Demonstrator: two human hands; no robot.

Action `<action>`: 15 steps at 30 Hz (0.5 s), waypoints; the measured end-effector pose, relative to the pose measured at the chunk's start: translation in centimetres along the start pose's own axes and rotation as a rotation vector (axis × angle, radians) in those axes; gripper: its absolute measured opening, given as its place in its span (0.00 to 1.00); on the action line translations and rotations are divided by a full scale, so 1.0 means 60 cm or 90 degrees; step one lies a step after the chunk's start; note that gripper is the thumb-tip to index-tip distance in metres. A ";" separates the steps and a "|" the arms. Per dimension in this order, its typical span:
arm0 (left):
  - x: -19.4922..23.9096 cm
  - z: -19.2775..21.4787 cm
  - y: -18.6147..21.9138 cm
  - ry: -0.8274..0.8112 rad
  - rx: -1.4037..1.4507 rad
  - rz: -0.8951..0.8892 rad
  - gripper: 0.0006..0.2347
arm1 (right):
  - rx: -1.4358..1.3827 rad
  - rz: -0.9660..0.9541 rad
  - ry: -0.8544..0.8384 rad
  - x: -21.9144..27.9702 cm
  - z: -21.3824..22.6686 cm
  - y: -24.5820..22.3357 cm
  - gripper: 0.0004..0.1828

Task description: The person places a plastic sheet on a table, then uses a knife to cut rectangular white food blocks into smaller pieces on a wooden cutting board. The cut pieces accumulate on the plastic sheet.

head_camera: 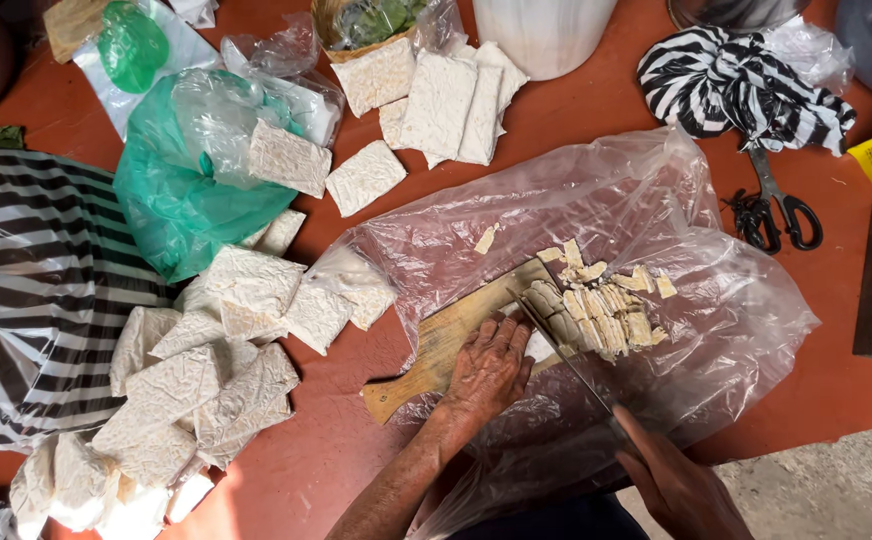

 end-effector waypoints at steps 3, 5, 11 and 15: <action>0.000 -0.003 0.001 0.008 -0.010 -0.003 0.24 | 0.071 -0.127 -0.107 0.002 -0.023 0.017 0.38; 0.001 -0.005 0.001 0.001 -0.003 0.004 0.23 | 0.104 -0.171 -0.159 -0.026 -0.048 0.020 0.36; 0.011 0.013 -0.005 0.031 0.046 0.001 0.23 | 0.041 -0.047 -0.059 -0.124 -0.078 0.003 0.33; 0.020 0.020 -0.010 0.100 0.057 -0.004 0.20 | -0.036 -0.038 -0.049 -0.116 -0.058 0.001 0.34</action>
Point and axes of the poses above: each hand's wrist, its own x-axis away from the middle knuckle, its own z-axis out of the back of the hand, y = z × x, the point moved 7 cm from there along -x, towards the middle knuckle, and after that the axes turned 8 degrees about z, right-handed, at the moved point
